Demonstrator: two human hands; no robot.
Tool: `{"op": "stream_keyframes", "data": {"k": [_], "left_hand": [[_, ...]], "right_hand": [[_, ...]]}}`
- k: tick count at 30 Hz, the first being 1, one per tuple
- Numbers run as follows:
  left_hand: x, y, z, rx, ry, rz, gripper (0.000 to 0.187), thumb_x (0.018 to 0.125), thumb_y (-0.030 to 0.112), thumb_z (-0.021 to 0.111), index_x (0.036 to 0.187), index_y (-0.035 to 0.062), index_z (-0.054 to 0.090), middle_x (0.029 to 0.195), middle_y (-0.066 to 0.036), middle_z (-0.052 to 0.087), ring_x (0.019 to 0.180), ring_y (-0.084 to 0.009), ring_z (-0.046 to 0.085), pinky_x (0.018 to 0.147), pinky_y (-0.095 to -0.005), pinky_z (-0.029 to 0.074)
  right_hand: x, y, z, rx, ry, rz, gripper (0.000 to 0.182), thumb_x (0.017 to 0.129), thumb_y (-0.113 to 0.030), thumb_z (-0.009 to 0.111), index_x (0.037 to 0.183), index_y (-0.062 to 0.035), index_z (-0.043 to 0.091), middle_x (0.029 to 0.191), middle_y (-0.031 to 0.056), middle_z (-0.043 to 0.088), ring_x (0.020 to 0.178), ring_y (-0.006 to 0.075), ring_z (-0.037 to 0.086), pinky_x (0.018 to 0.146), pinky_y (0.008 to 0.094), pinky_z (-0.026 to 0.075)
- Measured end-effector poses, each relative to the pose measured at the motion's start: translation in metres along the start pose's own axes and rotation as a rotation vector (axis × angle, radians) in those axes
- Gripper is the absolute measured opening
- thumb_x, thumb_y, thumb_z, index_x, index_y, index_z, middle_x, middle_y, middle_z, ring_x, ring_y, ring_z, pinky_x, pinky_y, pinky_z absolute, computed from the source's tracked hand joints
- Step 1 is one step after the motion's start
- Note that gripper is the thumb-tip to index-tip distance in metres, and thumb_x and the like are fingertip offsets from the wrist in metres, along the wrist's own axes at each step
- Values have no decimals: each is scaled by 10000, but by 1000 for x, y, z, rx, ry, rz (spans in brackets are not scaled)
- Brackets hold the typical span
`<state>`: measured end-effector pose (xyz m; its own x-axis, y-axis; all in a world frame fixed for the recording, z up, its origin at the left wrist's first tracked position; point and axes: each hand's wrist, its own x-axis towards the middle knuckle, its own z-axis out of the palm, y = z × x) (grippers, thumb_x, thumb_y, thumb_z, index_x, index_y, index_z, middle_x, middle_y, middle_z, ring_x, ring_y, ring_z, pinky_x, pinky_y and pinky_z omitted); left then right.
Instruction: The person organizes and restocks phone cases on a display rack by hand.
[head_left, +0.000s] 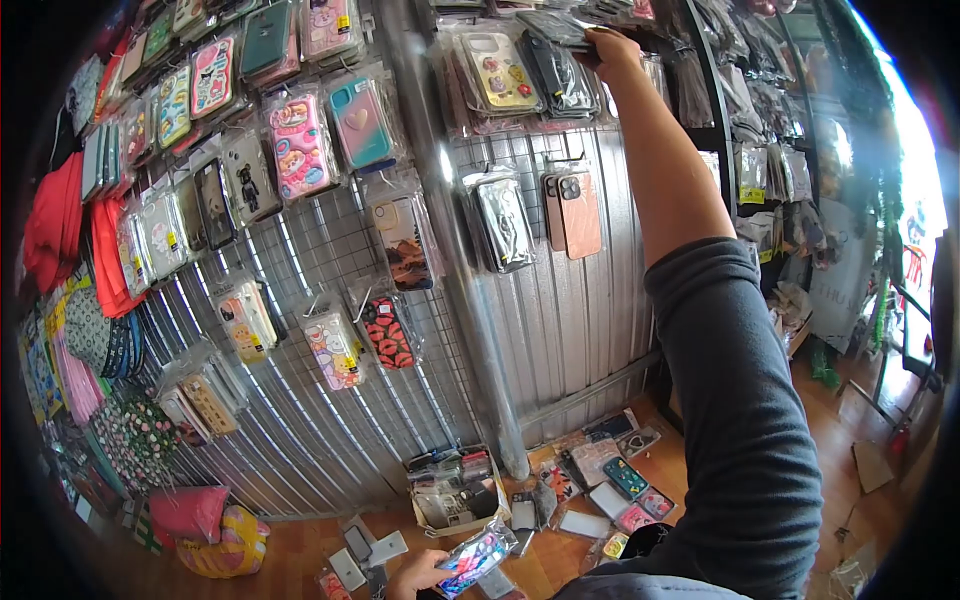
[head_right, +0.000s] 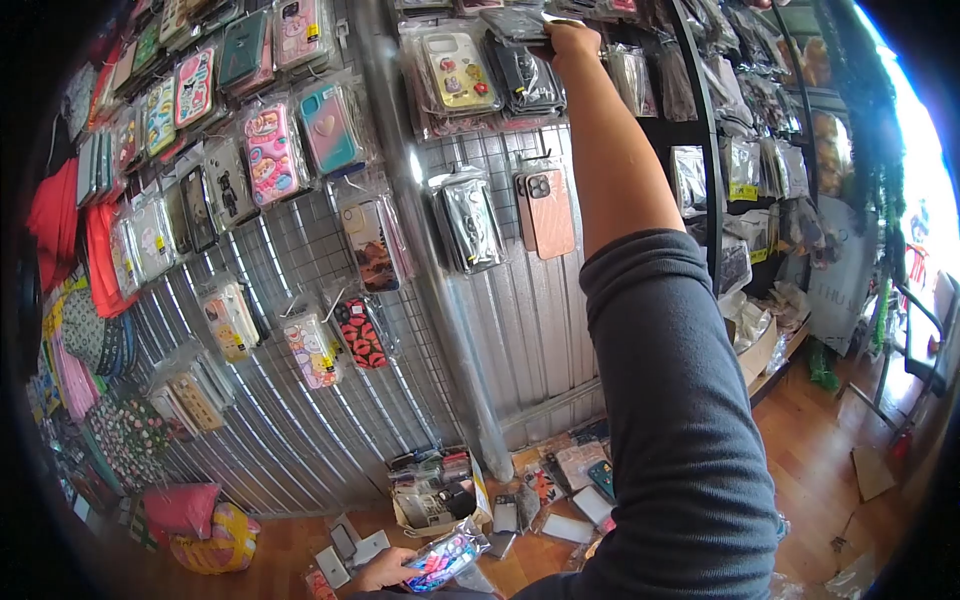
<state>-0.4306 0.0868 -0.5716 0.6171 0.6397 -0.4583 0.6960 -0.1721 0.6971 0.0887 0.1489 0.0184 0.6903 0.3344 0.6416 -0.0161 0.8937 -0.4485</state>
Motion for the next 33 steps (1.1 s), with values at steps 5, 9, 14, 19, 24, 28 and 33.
{"op": "stream_keyframes", "data": {"k": [5, 9, 14, 19, 24, 28, 33], "left_hand": [[6, 1, 3, 28, 5, -35, 362, 729, 312, 635, 949, 28, 596, 742, -48, 601, 643, -95, 552, 583, -231, 435], [7, 2, 2, 65, 21, -17, 385, 701, 398, 636, 915, 78, 623, 720, -66, 620, 633, -132, 578, 596, -251, 431], [5, 6, 4, 42, 22, -54, 383, 707, 391, 633, 913, 69, 621, 715, -67, 617, 629, -128, 578, 595, -257, 435], [-4, 26, 2, 10, 7, -88, 365, 733, 242, 649, 983, -13, 573, 778, -63, 609, 669, -77, 529, 599, -243, 428], [-3, 25, 5, 126, 54, 32, 343, 707, 325, 634, 918, 56, 607, 734, -93, 616, 642, -156, 583, 587, -281, 445], [-10, 38, 4, 114, 16, -47, 358, 716, 263, 650, 954, 2, 587, 767, -84, 616, 673, -99, 539, 620, -255, 424], [-20, 32, 11, 84, 177, 139, 298, 647, 174, 666, 888, 10, 605, 752, -157, 615, 712, -207, 600, 659, -315, 448]], "right_hand": [[13, 46, -26, -89, -18, -124, 199, 746, -18, 594, 945, -16, 587, 804, 101, 599, 640, 211, 600, 499, 378, 530], [9, 68, -35, -64, 66, -144, 209, 680, -5, 647, 889, -24, 646, 801, 88, 614, 699, 162, 567, 630, 288, 475], [-22, 62, -32, -15, 69, -54, 210, 683, -64, 672, 891, -54, 652, 858, 107, 605, 729, 201, 582, 692, 337, 485], [-55, 55, -27, -882, 307, -349, 346, 675, -153, 658, 999, -63, 575, 960, 185, 523, 960, 345, 484, 793, 419, 431], [-81, 42, -8, -1120, 112, -1162, 416, 703, -162, 602, 1099, -130, 481, 1111, 166, 429, 1059, 353, 381, 813, 476, 385], [-87, 85, -18, -1280, -84, -967, 514, 717, -128, 604, 1188, -159, 402, 1229, 191, 345, 1098, 395, 351, 896, 474, 331], [-117, 86, -85, -974, 266, -1335, 413, 647, -187, 642, 1017, -65, 504, 925, 167, 533, 886, 327, 490, 776, 403, 394]]}}
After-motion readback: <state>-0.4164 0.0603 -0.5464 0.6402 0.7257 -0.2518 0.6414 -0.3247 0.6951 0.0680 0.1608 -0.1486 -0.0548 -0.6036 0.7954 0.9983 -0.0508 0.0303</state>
